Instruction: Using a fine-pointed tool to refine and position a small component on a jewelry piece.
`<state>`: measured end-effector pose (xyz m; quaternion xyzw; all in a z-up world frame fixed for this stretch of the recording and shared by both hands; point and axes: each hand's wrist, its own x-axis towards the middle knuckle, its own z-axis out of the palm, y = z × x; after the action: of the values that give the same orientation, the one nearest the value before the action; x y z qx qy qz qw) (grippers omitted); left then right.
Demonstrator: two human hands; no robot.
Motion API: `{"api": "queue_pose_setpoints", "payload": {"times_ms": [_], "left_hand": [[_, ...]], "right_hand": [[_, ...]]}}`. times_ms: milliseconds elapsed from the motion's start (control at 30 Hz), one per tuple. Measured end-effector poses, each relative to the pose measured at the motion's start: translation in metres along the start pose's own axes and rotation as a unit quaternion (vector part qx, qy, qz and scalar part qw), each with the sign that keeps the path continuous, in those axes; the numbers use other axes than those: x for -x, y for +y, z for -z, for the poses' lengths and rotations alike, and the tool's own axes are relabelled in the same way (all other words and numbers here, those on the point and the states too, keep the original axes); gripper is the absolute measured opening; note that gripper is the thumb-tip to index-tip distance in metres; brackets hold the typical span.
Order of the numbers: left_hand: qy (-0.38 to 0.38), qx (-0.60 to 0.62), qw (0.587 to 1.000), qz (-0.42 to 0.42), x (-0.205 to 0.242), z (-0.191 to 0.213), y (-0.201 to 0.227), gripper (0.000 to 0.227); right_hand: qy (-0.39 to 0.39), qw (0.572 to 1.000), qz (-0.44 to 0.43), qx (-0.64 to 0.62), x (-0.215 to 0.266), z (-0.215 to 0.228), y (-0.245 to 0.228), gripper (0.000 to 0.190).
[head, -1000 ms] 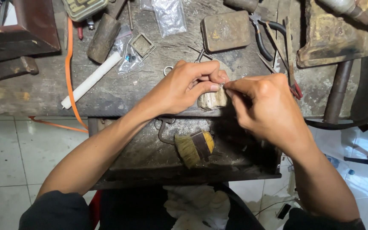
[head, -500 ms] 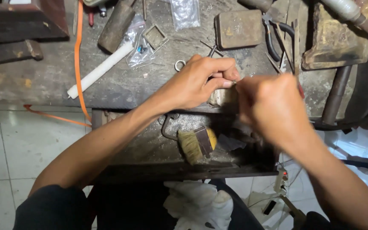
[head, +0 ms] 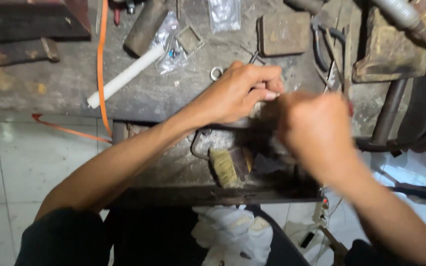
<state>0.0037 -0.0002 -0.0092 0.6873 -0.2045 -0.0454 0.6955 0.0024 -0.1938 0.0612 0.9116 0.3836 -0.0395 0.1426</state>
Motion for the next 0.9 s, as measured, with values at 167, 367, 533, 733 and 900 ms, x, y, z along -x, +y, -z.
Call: {"api": "queue_pose_setpoints", "payload": {"times_ms": [167,367,533,733,900], "left_hand": [[0.001,-0.006,1.000,0.011,0.013,-0.011,-0.002,0.011],[-0.015,0.023,0.999,0.044,0.003,0.000,0.004,0.018],[-0.018,-0.003,1.000,0.025,0.004,0.000,0.006,0.004],[-0.040,0.017,0.998,0.048,0.002,0.003,0.006,0.005],[-0.066,0.038,0.994,0.078,-0.001,0.005,0.015,0.003]], "right_hand": [[-0.026,0.989,-0.001,-0.142,0.003,0.017,-0.006,0.005],[0.003,0.983,-0.002,-0.184,-0.009,0.011,0.003,0.011],[0.027,0.973,-0.025,-0.227,0.002,0.008,0.015,0.014],[0.062,0.921,-0.042,-0.382,0.003,0.012,0.017,0.009],[0.086,0.908,-0.033,-0.409,0.003,0.013,0.017,0.010]]}}
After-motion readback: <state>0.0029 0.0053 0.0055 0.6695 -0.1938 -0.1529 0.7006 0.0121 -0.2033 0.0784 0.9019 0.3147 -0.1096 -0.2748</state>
